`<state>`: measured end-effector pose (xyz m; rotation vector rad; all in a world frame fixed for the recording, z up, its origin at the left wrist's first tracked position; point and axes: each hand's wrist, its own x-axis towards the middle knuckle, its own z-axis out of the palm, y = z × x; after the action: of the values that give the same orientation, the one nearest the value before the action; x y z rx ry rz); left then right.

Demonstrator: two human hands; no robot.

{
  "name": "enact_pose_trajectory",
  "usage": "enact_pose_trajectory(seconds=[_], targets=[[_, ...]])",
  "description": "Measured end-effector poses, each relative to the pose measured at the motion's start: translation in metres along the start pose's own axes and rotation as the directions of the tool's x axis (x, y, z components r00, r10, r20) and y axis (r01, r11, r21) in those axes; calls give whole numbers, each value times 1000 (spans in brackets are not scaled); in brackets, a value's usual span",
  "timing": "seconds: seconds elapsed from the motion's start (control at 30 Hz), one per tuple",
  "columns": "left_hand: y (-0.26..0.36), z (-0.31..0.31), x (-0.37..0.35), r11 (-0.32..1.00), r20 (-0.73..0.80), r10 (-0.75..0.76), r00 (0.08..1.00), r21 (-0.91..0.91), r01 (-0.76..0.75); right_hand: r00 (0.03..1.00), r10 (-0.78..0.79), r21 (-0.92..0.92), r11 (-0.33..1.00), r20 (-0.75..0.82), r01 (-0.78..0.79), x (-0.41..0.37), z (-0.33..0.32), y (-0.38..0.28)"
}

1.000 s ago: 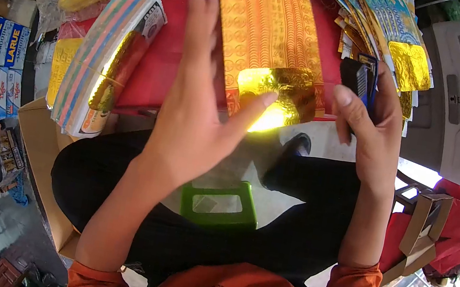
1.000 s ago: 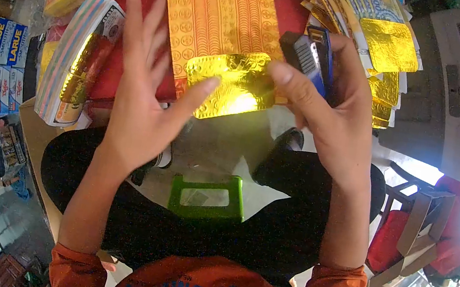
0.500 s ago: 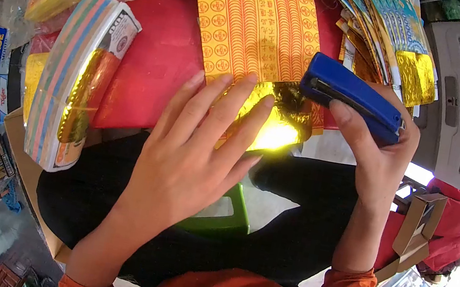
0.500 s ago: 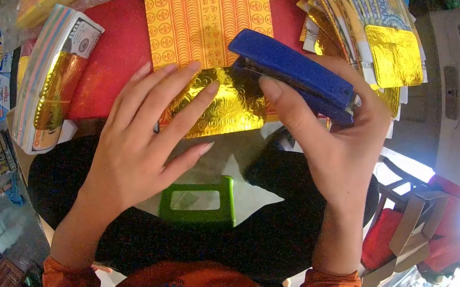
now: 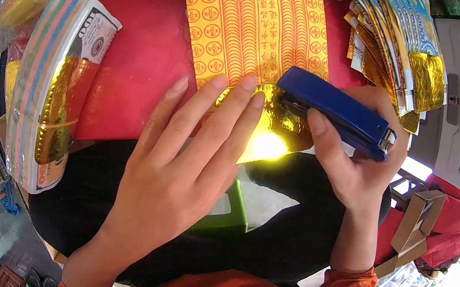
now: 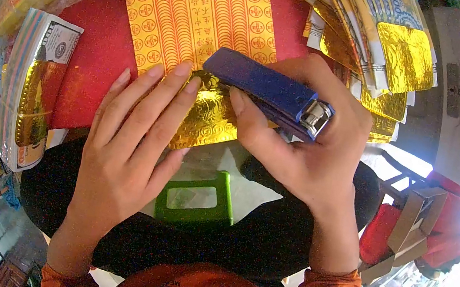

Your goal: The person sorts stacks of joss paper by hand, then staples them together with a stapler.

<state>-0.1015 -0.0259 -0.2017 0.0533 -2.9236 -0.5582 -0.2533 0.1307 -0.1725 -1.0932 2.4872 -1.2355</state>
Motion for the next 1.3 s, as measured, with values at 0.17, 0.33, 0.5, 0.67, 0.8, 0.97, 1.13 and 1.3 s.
enact_pose_trajectory(seconds=[0.17, 0.33, 0.5, 0.67, 0.8, 0.97, 1.13, 1.3], targets=[[-3, 1, -2, 1000, -6, 10, 1000, -2, -10, 989, -141, -111, 983, 33, 144, 4, -1, 5], [-2, -2, -1, 1000, 17, 8, 1000, 13, -8, 985, -145, -106, 982, 93, 154, 9, -3, 1], [0, -2, -2, 1000, 11, 3, 1000, 23, -3, 948, -289, -241, 919, 130, 313, 12, 1, -6], [2, -4, -2, 1000, 17, 3, 1000, 25, -3, 936, -332, -261, 899, 117, 351, 9, 8, -10], [5, 0, -2, 998, -15, 7, 1000, 58, -6, 981, -170, -173, 968, 95, 184, 2, 7, 6], [7, 4, 0, 993, -45, 14, 999, 114, -9, 981, 165, 414, 904, -100, -109, -1, -2, 1], [10, 3, 1, 984, -23, 23, 999, 175, -19, 982, 185, 420, 894, -31, -155, 0, -3, 1], [8, -4, 0, 997, 10, 6, 1000, 71, -7, 998, 46, 280, 959, 33, -53, 2, 1, 6]])
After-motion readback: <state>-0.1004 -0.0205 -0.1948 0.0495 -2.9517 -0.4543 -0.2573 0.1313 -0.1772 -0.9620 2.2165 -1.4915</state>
